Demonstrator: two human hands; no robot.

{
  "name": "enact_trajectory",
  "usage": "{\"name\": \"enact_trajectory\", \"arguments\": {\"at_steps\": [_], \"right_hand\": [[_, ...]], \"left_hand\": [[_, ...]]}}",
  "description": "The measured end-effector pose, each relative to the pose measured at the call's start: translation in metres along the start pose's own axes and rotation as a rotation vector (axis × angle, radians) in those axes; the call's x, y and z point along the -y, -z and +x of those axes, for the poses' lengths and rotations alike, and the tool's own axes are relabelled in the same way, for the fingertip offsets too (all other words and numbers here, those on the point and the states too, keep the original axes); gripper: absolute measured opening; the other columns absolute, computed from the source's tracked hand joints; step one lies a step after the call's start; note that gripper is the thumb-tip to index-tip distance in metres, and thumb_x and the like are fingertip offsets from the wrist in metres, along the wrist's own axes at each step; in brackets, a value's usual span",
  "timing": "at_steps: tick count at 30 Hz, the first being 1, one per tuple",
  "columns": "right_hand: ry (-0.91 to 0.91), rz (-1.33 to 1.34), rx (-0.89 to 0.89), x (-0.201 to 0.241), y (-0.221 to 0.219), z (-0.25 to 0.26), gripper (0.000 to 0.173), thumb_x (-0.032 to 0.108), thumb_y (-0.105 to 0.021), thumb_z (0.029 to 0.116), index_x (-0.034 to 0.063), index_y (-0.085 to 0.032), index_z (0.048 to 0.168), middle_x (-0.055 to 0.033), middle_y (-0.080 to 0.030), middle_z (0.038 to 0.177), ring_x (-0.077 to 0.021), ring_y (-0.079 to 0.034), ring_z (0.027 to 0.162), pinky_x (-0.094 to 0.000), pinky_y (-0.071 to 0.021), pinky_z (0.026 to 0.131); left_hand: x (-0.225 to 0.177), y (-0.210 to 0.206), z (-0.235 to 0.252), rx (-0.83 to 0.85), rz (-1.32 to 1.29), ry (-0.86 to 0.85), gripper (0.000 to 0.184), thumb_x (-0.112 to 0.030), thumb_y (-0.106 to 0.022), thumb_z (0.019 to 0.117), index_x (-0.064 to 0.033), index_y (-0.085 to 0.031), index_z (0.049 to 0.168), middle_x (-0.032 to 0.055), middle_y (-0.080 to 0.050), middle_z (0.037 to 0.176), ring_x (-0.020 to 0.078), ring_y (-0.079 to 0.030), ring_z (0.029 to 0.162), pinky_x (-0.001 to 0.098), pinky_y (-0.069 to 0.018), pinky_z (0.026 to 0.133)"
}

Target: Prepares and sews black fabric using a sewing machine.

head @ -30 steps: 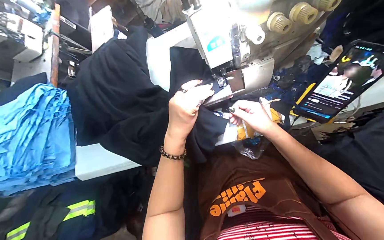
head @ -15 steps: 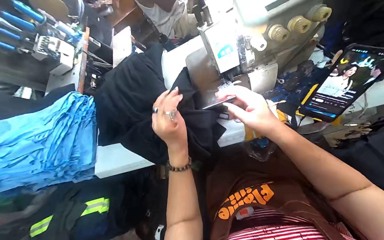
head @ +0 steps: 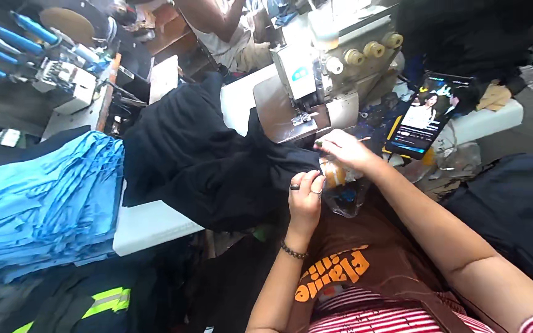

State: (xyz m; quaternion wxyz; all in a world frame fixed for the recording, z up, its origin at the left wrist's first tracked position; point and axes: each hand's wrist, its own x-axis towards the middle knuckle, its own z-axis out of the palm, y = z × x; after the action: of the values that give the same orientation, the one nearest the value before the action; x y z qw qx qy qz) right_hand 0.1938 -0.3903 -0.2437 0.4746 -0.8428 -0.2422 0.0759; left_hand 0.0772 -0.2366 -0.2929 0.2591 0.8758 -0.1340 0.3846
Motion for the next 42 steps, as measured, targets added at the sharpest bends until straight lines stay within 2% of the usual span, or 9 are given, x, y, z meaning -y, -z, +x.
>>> {"name": "enact_trajectory", "arguments": {"at_steps": [3, 7, 11, 14, 17, 21, 31, 37, 42], "right_hand": [[-0.084, 0.070, 0.128, 0.005, -0.014, -0.004, 0.031, 0.032, -0.070, 0.0981, 0.0086, -0.071, 0.118, -0.0151, -0.067, 0.117, -0.0288, -0.066, 0.103, -0.0514, -0.0546, 0.089], [-0.031, 0.371, -0.066, 0.018, -0.027, -0.016, 0.013, 0.019, -0.068, 0.0977, 0.0059, -0.069, 0.099, -0.0108, -0.066, 0.083, -0.0196, -0.061, 0.070, -0.0399, -0.0528, 0.062], [0.270, 0.290, -0.090, 0.053, -0.016, -0.028, 0.012, 0.007, -0.067, 0.0972, 0.0004, -0.071, 0.106, -0.0107, -0.072, 0.101, -0.0160, -0.069, 0.090, -0.0356, -0.0581, 0.083], [0.358, 0.147, -0.031, 0.062, -0.009, -0.041, 0.020, 0.005, -0.070, 0.0940, 0.0006, -0.070, 0.114, -0.0120, -0.072, 0.109, -0.0183, -0.070, 0.101, -0.0373, -0.0570, 0.092], [0.347, 0.049, -0.157, 0.050, -0.017, -0.051, 0.026, -0.002, -0.077, 0.0833, -0.0003, -0.070, 0.109, -0.0154, -0.068, 0.108, -0.0243, -0.068, 0.099, -0.0402, -0.0583, 0.089], [0.400, 0.019, -0.501, 0.039, -0.033, -0.060, 0.019, -0.013, -0.072, 0.0778, -0.0017, -0.065, 0.091, -0.0157, -0.064, 0.097, -0.0240, -0.065, 0.092, -0.0340, -0.0580, 0.081], [0.689, -0.097, -0.648, 0.033, -0.045, -0.055, 0.016, -0.013, -0.066, 0.0829, -0.0013, -0.058, 0.075, -0.0184, -0.058, 0.093, -0.0237, -0.061, 0.088, -0.0277, -0.0540, 0.074], [0.454, -0.002, -0.546, 0.036, -0.042, -0.052, 0.019, -0.012, -0.071, 0.0807, -0.0048, -0.061, 0.096, -0.0179, -0.062, 0.099, -0.0234, -0.064, 0.094, -0.0305, -0.0557, 0.083], [0.145, 0.071, 0.125, 0.058, -0.056, -0.051, 0.037, 0.014, -0.082, 0.0847, 0.0043, -0.070, 0.118, -0.0128, -0.073, 0.096, -0.0265, -0.071, 0.085, -0.0536, -0.0582, 0.077]], "left_hand": [[-0.004, 0.019, 0.011, 0.219, -0.065, -0.029, 0.014, -0.006, -0.068, 0.0952, -0.0098, -0.079, 0.103, 0.0104, -0.073, 0.114, 0.0268, -0.067, 0.111, 0.0395, -0.0560, 0.094], [0.007, 0.057, 0.047, 0.318, -0.194, -0.020, 0.028, -0.023, -0.073, 0.0954, -0.0096, -0.074, 0.120, 0.0099, -0.066, 0.134, 0.0263, -0.058, 0.130, 0.0492, -0.0469, 0.110], [0.034, 0.082, 0.090, 0.442, -0.128, -0.140, 0.040, -0.010, -0.060, 0.0982, -0.0082, -0.061, 0.139, 0.0087, -0.057, 0.149, 0.0308, -0.040, 0.148, 0.0582, -0.0266, 0.122], [0.040, 0.083, 0.100, 0.448, -0.105, -0.216, 0.016, -0.005, -0.067, 0.0946, -0.0037, -0.074, 0.109, 0.0106, -0.074, 0.111, 0.0268, -0.067, 0.117, 0.0549, -0.0402, 0.114], [0.031, 0.088, 0.089, 0.279, -0.099, -0.189, 0.004, -0.001, -0.067, 0.0924, -0.0003, -0.070, 0.095, 0.0152, -0.067, 0.095, 0.0268, -0.067, 0.092, 0.0423, -0.0560, 0.083], [0.034, 0.079, 0.052, 0.067, -0.103, -0.181, 0.013, -0.010, -0.062, 0.0998, -0.0041, -0.063, 0.088, 0.0130, -0.062, 0.092, 0.0237, -0.064, 0.091, 0.0385, -0.0545, 0.085], [0.035, 0.078, 0.035, -0.080, -0.080, -0.200, 0.011, -0.007, -0.060, 0.1005, -0.0036, -0.063, 0.090, 0.0138, -0.064, 0.099, 0.0250, -0.064, 0.104, 0.0382, -0.0535, 0.093], [0.036, 0.078, 0.041, -0.040, -0.135, -0.139, 0.008, -0.003, -0.060, 0.0983, -0.0021, -0.062, 0.091, 0.0135, -0.064, 0.101, 0.0228, -0.064, 0.104, 0.0349, -0.0541, 0.091], [0.024, 0.131, 0.089, -0.045, 0.052, -0.125, 0.021, -0.002, -0.057, 0.1019, -0.0030, -0.071, 0.116, 0.0133, -0.064, 0.115, 0.0209, -0.061, 0.115, 0.0327, -0.0500, 0.099]]}}
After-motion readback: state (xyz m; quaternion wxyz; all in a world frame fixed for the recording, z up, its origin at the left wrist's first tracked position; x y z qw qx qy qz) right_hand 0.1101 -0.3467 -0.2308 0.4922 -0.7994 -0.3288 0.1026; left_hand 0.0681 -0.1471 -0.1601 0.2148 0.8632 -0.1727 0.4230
